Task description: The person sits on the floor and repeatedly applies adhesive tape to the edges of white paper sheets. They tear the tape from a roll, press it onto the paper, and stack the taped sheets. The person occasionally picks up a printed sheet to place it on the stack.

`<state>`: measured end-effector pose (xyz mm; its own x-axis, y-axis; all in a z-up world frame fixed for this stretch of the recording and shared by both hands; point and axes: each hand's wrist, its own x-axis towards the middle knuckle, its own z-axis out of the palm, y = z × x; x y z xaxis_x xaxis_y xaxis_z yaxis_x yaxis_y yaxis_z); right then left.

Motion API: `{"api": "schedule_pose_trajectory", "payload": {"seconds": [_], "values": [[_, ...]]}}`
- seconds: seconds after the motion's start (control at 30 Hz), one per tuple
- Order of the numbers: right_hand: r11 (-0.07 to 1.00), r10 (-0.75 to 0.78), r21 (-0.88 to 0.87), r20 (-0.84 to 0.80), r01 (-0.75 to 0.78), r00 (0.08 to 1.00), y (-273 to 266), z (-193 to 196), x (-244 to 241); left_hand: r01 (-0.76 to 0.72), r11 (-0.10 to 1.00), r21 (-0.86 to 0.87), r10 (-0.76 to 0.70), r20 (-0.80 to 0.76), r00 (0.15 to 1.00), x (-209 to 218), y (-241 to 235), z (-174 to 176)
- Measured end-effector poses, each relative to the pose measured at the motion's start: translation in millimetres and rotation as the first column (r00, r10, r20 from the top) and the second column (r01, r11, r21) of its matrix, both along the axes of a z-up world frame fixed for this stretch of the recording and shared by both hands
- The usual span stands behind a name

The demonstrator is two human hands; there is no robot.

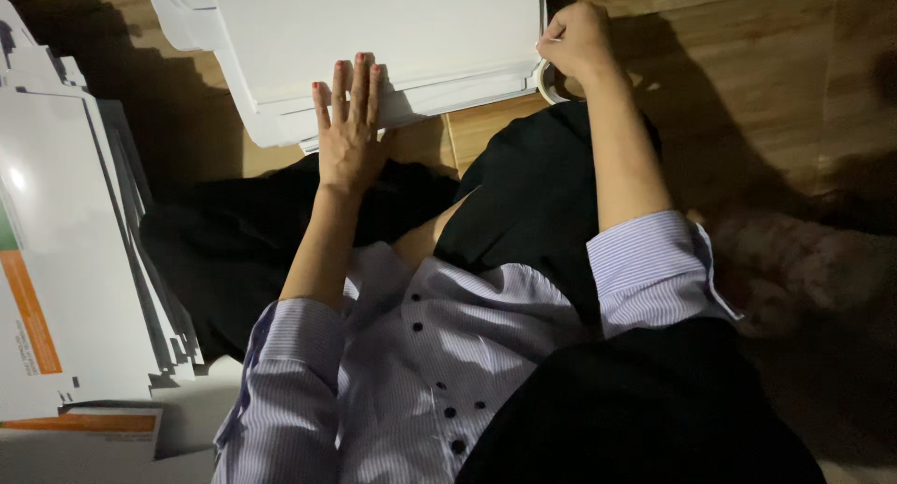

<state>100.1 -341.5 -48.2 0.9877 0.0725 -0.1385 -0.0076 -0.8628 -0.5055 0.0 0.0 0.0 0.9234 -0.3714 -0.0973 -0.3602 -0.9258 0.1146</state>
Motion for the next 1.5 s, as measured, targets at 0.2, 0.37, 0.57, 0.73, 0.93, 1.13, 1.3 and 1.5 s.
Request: {"api": "schedule_pose_trajectory", "payload": {"seconds": [0.2, 0.37, 0.57, 0.73, 0.93, 1.13, 1.3, 1.5], "values": [[1.000, -0.015, 0.020, -0.035, 0.016, 0.999, 6, 11, -2, 0.012, 0.995, 0.096, -0.013, 0.008, 1.000, -1, -2, 3], [0.991, -0.090, -0.101, -0.076, 0.082, 0.993, 10, 14, -1, -0.005, 1.000, 0.031, 0.005, -0.020, 1.000, -1, -3, 5], [0.991, -0.111, -0.085, -0.102, 0.103, 0.989, 14, 27, -7, -0.101, 0.994, 0.045, 0.103, -0.044, 0.994, -6, -20, 12], [0.988, -0.105, -0.115, -0.015, 0.102, 0.994, 10, 12, -6, -0.006, 0.984, 0.178, 0.007, -0.006, 1.000, 2, -72, -17], [0.998, -0.059, -0.016, -0.027, 0.059, 0.998, 14, 17, -6, 0.221, 0.974, 0.046, -0.223, 0.060, 0.973, 17, -158, -12], [0.992, -0.090, 0.072, -0.159, 0.103, 0.983, 11, 32, -7, 0.309, 0.937, 0.164, -0.285, -0.154, 0.946, 22, -169, -15], [0.985, -0.078, 0.121, -0.300, 0.120, 0.951, 17, 66, -5, 0.166, 0.980, 0.108, -0.190, 0.274, 0.943, 22, -169, -29], [0.997, -0.001, -0.082, -0.084, -0.006, 0.996, 8, 26, -5, 0.206, 0.971, 0.123, -0.239, 0.393, 0.888, 28, -171, -44]]}}
